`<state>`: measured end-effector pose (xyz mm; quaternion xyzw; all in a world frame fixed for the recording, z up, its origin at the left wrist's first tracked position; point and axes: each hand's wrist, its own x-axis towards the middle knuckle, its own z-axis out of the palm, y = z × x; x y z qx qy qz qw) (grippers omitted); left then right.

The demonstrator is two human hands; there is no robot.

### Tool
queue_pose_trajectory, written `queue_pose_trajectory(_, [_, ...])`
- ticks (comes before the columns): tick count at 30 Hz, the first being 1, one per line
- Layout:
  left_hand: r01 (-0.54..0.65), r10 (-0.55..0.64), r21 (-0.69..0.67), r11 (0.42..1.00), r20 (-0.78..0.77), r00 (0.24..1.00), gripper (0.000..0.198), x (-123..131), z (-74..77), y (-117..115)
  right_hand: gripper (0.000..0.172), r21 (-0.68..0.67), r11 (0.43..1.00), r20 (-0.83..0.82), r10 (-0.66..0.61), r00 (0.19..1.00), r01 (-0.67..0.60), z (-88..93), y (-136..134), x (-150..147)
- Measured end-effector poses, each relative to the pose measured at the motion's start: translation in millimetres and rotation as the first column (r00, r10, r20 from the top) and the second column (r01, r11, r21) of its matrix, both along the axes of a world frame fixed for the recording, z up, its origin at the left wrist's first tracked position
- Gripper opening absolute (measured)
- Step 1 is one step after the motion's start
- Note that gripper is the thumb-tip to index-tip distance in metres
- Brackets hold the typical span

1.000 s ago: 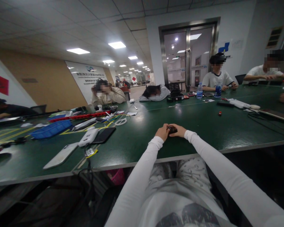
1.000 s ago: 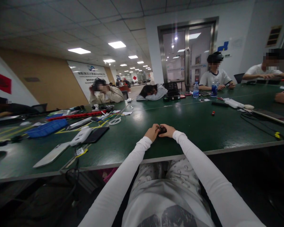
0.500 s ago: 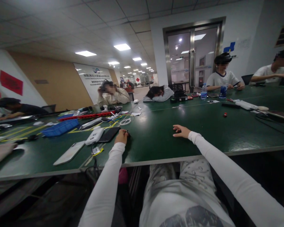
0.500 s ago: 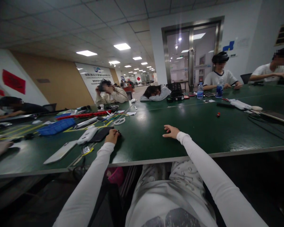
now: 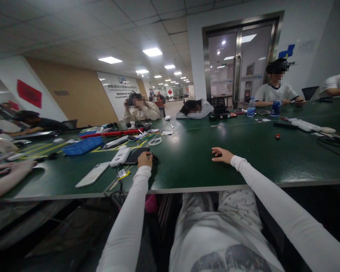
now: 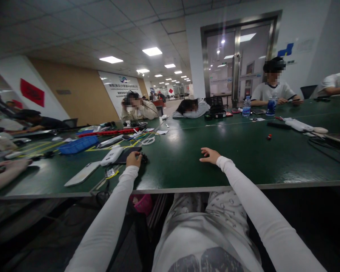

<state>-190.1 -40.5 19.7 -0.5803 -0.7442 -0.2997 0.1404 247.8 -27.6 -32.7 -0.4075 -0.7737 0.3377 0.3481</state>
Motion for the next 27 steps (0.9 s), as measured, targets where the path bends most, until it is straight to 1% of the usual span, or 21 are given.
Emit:
queue_pose_trajectory(5, [0.008,-0.009,-0.038,0.999,-0.005,1.0,0.021,2.3,-2.8,1.3,0.067,0.014,1.0,0.002,-0.005,1.0,0.005,0.4,-0.8,-0.9])
queue_pose_trajectory(11, [-0.011,0.012,-0.074,0.997,0.01,1.0,0.022,7.9,0.5,-1.4,0.064,0.003,1.0,0.001,-0.011,1.0,0.011,2.5,-2.7,-1.4])
queue_pose_trajectory(16, [0.005,-0.006,-0.091,0.996,-0.003,1.0,0.021,8.9,1.7,-2.1,0.063,0.008,1.0,-0.002,-0.012,1.0,0.012,4.4,-4.7,-1.1])
queue_pose_trajectory(27, [0.024,-0.019,-0.141,0.99,0.037,0.999,0.019,6.0,-4.8,2.0,0.063,-0.007,1.0,0.008,-0.005,1.0,0.005,4.3,-3.8,-0.1])
